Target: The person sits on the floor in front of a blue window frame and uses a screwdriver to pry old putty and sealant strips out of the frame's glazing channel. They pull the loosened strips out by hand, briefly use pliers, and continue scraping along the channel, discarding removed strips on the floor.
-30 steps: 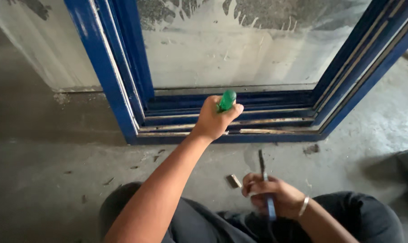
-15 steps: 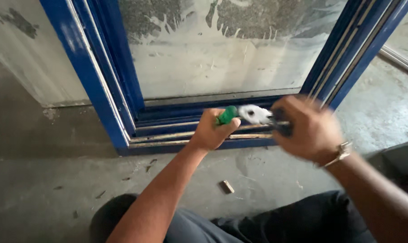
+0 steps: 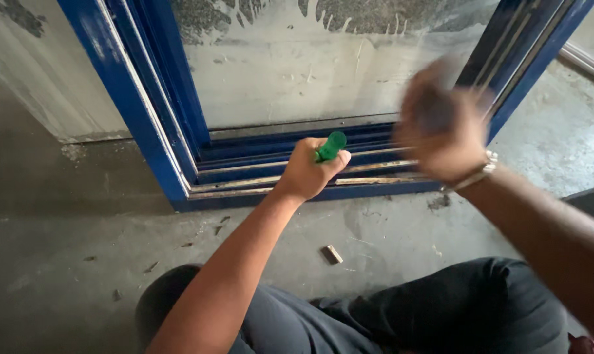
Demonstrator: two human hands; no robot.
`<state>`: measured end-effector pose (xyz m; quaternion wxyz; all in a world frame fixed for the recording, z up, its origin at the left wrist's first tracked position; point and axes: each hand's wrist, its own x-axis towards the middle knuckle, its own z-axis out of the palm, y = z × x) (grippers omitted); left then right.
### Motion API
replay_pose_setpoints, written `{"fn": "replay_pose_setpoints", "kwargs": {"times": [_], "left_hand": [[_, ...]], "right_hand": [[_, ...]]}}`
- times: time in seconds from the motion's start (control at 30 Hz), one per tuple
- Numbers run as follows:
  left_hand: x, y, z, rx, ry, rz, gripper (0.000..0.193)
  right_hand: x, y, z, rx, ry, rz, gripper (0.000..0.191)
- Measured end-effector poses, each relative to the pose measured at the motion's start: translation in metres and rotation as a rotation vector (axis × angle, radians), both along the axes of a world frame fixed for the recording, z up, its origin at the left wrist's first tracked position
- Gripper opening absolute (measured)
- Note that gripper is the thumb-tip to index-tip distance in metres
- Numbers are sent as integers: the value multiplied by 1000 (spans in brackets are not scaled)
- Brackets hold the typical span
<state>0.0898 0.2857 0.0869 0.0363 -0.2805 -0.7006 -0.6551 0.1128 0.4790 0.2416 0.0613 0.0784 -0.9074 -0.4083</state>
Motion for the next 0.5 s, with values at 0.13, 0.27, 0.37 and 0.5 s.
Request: {"fn": "replay_pose_setpoints", "kwargs": {"times": [0.13,0.27,0.37,0.5], "left_hand": [[-4,0,-2,-6,96,2,26],[-6,1,-2,29,-126,-25,36],[-5,1,-2,64,-40,-35,30],[-5,0,-2,9,-84,12,32]], "right_hand": [[14,16,-15,-635,-13,647,20],[18,2,-9,-1167,93,490,21],[16,-9,6,-784,-103,368,16],[16,7,22,-1220,-9,794,22]]}}
